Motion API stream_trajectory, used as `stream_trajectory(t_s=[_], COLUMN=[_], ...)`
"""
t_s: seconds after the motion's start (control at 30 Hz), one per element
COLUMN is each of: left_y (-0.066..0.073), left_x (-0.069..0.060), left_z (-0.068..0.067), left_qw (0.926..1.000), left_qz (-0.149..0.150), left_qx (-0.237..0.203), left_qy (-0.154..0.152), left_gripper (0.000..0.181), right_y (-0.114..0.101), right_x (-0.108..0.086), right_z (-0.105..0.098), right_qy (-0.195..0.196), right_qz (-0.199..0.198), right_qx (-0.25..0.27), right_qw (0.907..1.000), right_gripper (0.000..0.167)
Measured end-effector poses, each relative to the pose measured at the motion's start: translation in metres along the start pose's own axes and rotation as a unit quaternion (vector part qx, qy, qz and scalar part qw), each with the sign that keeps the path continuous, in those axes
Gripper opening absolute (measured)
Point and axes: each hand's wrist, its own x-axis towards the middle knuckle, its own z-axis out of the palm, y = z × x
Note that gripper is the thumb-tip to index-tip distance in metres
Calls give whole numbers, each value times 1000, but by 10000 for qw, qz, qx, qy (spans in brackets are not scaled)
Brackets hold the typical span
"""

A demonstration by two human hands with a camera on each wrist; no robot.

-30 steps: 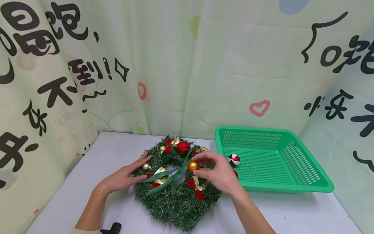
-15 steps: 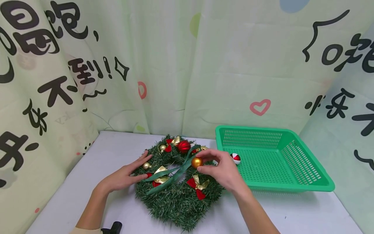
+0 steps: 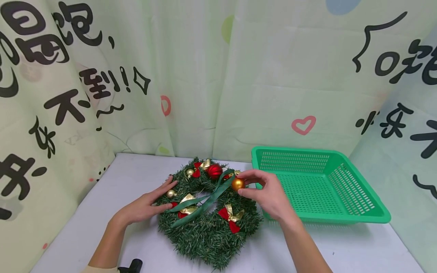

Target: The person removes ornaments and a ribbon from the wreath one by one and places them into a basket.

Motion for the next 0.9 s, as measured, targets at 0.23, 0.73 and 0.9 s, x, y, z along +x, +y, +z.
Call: stream_trajectory(t_s=[0.23,0.73,0.9], left_y=[0,1,0], left_x=[0,0,1], left_z=[0,0,0], left_qw=[10000,10000,10000], left_qz=[9,29,28], left_qx=[16,36,25], left_qy=[-4,-14,-19], left_gripper=[74,73,74], right_y=[1,8,10], right_x=[1,3,4], right_z=[-7,-30,-35], right_qy=[77,320,377], right_qz=[19,116,233], right_qx=[22,-61,-115], right_qw=[10000,9994,9989], right_gripper=[33,33,33])
